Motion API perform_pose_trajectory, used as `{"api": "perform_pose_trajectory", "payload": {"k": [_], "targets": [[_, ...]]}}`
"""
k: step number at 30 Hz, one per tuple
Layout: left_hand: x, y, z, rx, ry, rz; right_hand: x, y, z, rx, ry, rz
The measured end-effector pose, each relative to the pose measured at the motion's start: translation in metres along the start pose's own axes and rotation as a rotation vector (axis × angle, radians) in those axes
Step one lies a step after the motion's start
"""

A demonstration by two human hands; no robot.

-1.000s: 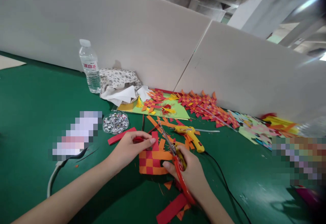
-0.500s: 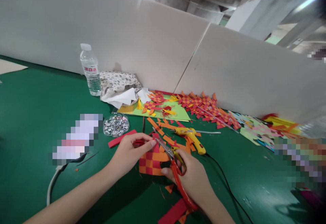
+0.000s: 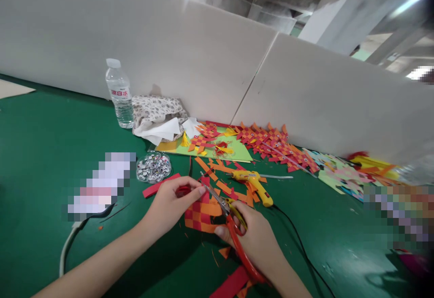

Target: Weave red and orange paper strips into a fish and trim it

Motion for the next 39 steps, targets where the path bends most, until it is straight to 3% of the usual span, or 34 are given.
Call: {"api": "perform_pose_trajectory", "payload": {"k": [6,39], "targets": [[-0.0011,-0.0062,0.0044,-0.013,-0.053,-0.037,-0.0006,-0.0015,-0.0004,-0.001,0.002,-0.001],[-0.0001,-0.0087,0.0002,-0.081,-0.069,-0.094,-0.0019,-0.0009,0.0048,0.080,-0.010,0.015]]}}
Point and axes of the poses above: each hand's wrist, its own x-axis towards the middle knuckle, its own z-axis out of the palm, y = z × x, the point moved 1 cm from there along x, towards the middle knuckle, and after that the axes turned 13 degrees about -x, right-handed, at the moved point
